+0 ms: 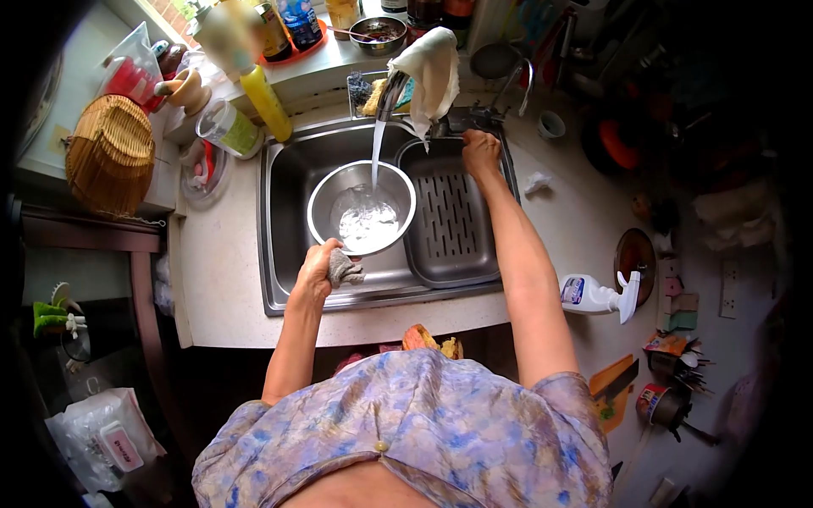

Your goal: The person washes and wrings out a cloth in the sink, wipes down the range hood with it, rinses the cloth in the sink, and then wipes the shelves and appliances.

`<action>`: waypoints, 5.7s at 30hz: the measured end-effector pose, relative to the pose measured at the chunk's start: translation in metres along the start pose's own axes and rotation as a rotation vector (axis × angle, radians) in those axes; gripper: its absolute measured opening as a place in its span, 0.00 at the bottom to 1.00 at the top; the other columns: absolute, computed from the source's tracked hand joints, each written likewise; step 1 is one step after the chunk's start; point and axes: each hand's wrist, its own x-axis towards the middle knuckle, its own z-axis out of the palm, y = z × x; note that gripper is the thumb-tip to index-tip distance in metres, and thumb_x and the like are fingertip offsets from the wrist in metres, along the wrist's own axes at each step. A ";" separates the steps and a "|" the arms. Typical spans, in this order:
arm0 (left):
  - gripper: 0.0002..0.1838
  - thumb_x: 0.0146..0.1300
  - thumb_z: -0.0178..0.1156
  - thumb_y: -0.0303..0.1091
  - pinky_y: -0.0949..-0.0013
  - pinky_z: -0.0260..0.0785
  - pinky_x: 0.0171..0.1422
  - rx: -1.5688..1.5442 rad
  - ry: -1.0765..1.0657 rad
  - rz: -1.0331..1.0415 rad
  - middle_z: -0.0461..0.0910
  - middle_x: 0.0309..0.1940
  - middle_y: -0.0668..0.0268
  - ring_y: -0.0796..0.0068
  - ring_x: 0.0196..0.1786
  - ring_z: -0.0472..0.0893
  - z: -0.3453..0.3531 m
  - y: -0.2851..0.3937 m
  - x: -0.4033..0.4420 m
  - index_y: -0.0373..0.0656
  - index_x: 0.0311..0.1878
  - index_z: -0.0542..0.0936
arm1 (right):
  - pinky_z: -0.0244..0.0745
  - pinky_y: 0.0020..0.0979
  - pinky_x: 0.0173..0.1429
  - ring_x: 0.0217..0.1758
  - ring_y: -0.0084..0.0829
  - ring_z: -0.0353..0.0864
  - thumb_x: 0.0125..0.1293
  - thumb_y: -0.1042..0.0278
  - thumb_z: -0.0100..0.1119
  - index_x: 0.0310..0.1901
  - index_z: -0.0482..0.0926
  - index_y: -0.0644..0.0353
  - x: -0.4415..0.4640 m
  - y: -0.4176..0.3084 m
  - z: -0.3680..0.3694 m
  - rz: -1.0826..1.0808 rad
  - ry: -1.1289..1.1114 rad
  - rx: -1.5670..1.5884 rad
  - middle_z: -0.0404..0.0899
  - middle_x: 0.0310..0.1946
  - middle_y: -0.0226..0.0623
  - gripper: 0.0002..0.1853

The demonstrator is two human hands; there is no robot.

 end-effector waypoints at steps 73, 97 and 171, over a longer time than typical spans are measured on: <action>0.13 0.52 0.51 0.25 0.64 0.78 0.25 -0.032 0.091 0.028 0.75 0.26 0.49 0.61 0.24 0.80 -0.005 -0.012 0.003 0.20 0.36 0.70 | 0.73 0.40 0.43 0.37 0.45 0.79 0.53 0.70 0.54 0.33 0.82 0.55 0.001 -0.005 -0.009 0.061 -0.049 0.045 0.80 0.30 0.44 0.08; 0.10 0.53 0.51 0.24 0.64 0.77 0.25 0.002 0.052 0.081 0.73 0.28 0.52 0.64 0.24 0.79 0.000 -0.006 0.004 0.24 0.33 0.67 | 0.67 0.41 0.52 0.47 0.52 0.73 0.59 0.57 0.53 0.50 0.73 0.64 -0.040 -0.028 -0.004 -0.024 0.096 -0.011 0.77 0.42 0.50 0.21; 0.13 0.60 0.58 0.35 0.78 0.68 0.42 0.408 -0.427 0.634 0.81 0.34 0.58 0.78 0.34 0.78 0.186 0.082 0.028 0.33 0.41 0.78 | 0.69 0.28 0.15 0.25 0.29 0.72 0.48 0.77 0.55 0.32 0.67 0.66 -0.200 0.009 0.001 1.343 -0.054 1.059 0.69 0.26 0.39 0.10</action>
